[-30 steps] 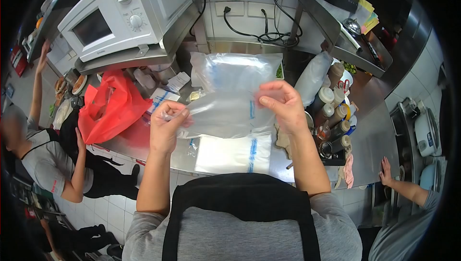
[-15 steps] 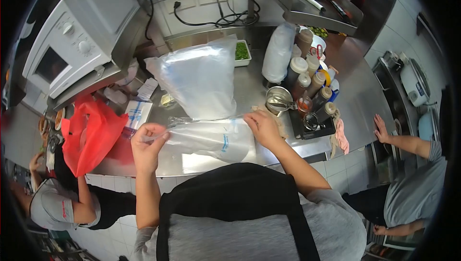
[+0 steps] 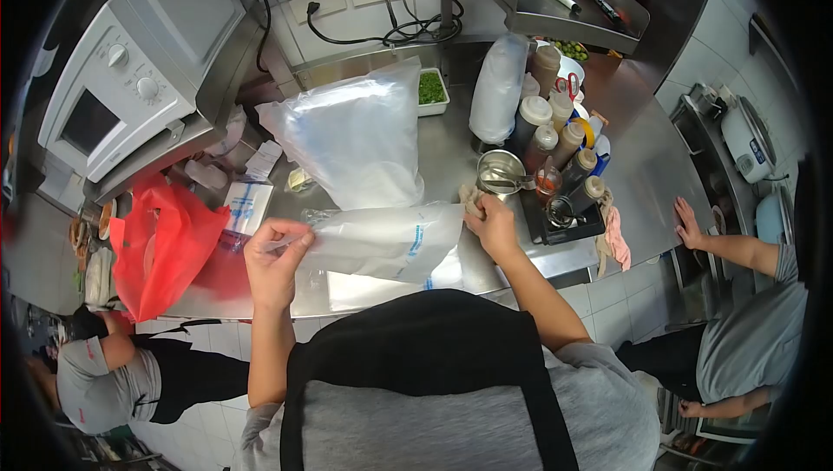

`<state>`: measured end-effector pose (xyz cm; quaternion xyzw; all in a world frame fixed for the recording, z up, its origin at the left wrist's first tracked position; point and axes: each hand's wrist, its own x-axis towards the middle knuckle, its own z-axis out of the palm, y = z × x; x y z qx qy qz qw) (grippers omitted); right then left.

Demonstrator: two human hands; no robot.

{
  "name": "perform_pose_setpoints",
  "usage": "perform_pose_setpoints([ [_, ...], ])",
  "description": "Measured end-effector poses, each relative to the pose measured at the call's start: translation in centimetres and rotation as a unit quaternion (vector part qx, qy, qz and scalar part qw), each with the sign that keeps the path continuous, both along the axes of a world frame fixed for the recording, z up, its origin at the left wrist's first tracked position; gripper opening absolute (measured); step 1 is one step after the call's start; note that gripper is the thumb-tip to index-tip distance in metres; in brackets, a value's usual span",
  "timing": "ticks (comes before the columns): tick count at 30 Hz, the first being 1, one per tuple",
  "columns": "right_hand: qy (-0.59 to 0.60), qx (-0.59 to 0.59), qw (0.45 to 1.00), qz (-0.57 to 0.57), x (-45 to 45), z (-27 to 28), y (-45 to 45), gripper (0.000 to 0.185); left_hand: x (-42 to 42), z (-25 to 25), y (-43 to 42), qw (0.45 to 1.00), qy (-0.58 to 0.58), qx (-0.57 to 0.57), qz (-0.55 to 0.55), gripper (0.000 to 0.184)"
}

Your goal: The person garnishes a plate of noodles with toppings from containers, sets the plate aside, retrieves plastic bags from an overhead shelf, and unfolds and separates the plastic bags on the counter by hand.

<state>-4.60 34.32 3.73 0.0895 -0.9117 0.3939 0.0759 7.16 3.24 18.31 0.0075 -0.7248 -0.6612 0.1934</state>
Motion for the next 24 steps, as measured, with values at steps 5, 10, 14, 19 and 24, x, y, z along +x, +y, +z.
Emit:
perform_pose_setpoints([
  [5, 0.12, -0.144, 0.979, 0.079, 0.1, 5.1, -1.7, 0.026, 0.0, 0.1, 0.3, 0.999, 0.028, 0.0, 0.028, 0.011],
  [10, -0.242, -0.525, 0.758, 0.303, 2.7, 10.2, -3.0, 0.021, -0.1, -0.3, 0.0, 0.998, 0.041, 0.009, 0.038, 0.012],
  [14, -0.182, -0.547, 0.777, 0.252, 3.3, 10.9, -3.4, 0.014, 0.0, -1.1, -0.8, 0.997, 0.027, -0.043, 0.057, 0.013],
  [19, -0.01, -0.371, 0.88, 0.297, 4.9, 12.6, -4.9, 0.011, 0.4, 2.9, 2.7, 0.874, 0.171, -0.441, 0.115, 0.032],
  [24, 0.264, -0.191, 0.884, 0.336, 6.6, 13.8, -7.6, 0.025, 0.7, 3.3, 6.1, 0.935, 0.105, -0.294, -0.169, 0.032],
])
